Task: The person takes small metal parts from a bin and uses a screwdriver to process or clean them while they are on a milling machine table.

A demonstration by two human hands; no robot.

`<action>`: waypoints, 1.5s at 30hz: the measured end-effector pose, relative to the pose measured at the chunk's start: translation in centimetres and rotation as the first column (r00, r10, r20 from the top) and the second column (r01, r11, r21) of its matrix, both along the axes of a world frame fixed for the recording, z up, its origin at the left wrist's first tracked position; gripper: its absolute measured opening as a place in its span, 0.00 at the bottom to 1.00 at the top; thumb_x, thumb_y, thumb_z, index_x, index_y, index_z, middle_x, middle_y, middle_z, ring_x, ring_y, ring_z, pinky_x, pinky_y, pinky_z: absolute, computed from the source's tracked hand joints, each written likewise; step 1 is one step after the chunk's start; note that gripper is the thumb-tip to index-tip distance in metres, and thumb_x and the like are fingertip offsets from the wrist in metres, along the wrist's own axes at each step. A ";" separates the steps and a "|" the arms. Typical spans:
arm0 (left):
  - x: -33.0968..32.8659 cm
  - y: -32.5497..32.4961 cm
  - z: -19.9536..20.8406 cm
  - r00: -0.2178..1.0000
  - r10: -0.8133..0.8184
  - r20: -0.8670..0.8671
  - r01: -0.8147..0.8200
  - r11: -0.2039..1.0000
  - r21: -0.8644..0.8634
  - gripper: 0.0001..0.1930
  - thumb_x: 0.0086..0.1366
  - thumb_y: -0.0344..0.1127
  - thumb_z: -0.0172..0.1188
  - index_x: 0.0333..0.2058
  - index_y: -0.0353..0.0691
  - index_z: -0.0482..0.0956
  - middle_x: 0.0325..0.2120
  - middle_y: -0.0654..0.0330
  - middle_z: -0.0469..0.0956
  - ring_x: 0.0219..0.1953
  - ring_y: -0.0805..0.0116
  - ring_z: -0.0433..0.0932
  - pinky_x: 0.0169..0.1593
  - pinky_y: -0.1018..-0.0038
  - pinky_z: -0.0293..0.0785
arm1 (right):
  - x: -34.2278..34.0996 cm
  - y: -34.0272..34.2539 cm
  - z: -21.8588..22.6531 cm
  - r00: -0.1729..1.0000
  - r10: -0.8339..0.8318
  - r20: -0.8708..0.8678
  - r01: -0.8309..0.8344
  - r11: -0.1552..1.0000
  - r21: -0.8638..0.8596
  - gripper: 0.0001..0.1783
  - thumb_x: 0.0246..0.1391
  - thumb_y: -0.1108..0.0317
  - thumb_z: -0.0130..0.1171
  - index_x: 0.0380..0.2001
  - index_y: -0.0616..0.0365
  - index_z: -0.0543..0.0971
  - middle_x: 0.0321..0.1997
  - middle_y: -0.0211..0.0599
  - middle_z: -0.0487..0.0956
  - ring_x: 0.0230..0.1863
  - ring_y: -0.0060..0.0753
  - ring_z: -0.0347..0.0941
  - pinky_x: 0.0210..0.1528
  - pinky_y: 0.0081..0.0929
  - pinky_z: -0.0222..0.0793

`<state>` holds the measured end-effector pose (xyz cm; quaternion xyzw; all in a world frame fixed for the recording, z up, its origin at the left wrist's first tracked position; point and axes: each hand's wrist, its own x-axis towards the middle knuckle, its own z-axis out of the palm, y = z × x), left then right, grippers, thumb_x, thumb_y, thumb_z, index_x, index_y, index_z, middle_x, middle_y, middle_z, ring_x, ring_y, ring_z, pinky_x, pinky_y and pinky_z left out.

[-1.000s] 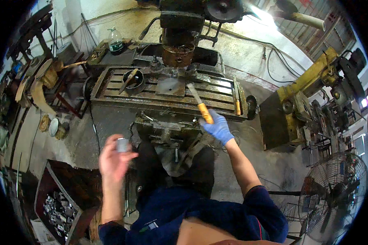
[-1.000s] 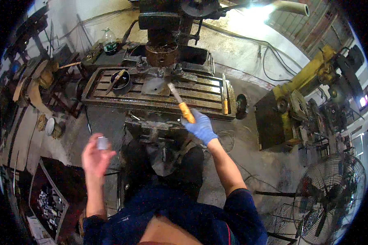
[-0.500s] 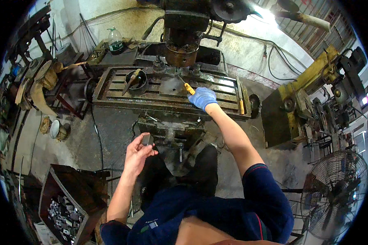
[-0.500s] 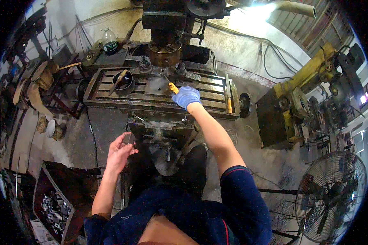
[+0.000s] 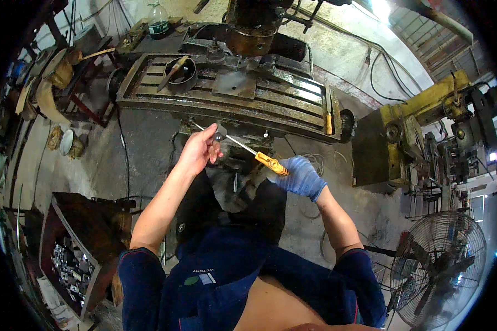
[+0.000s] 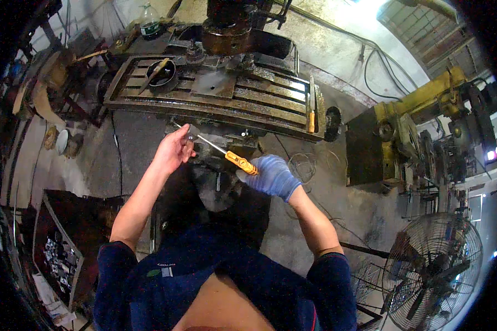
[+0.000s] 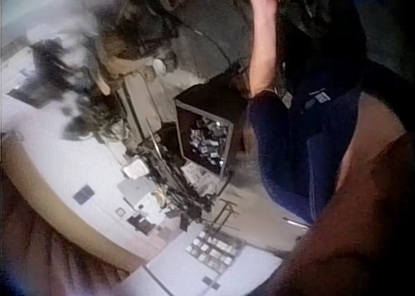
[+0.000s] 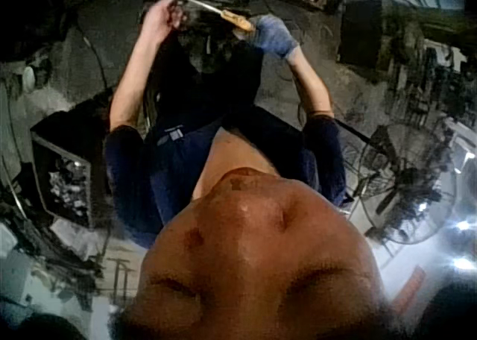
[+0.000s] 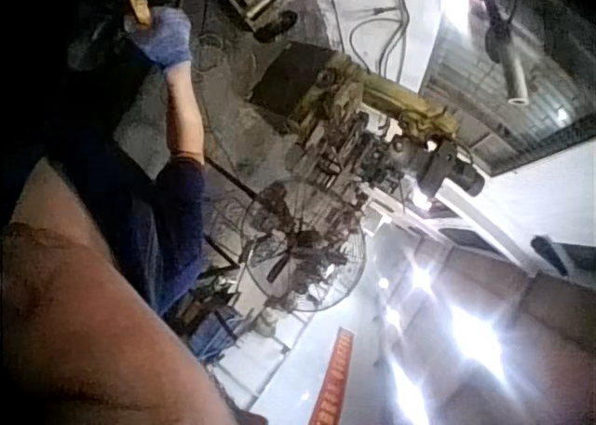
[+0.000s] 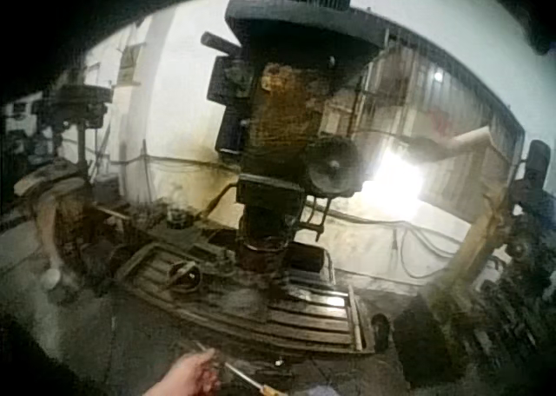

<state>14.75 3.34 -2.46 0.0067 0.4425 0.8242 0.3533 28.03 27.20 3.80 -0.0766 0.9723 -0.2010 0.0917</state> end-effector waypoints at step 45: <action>-19.9 12.8 -0.6 0.062 -0.656 -0.752 -0.755 0.462 -0.465 0.09 0.54 0.36 0.55 0.35 0.43 0.74 0.29 0.53 0.76 0.31 0.52 0.76 0.34 0.60 0.72 | 8.7 12.1 -14.7 0.562 -0.821 0.100 0.642 0.357 -0.678 0.12 0.45 0.67 0.61 0.28 0.69 0.78 0.24 0.33 0.78 0.26 0.19 0.68 0.30 0.20 0.64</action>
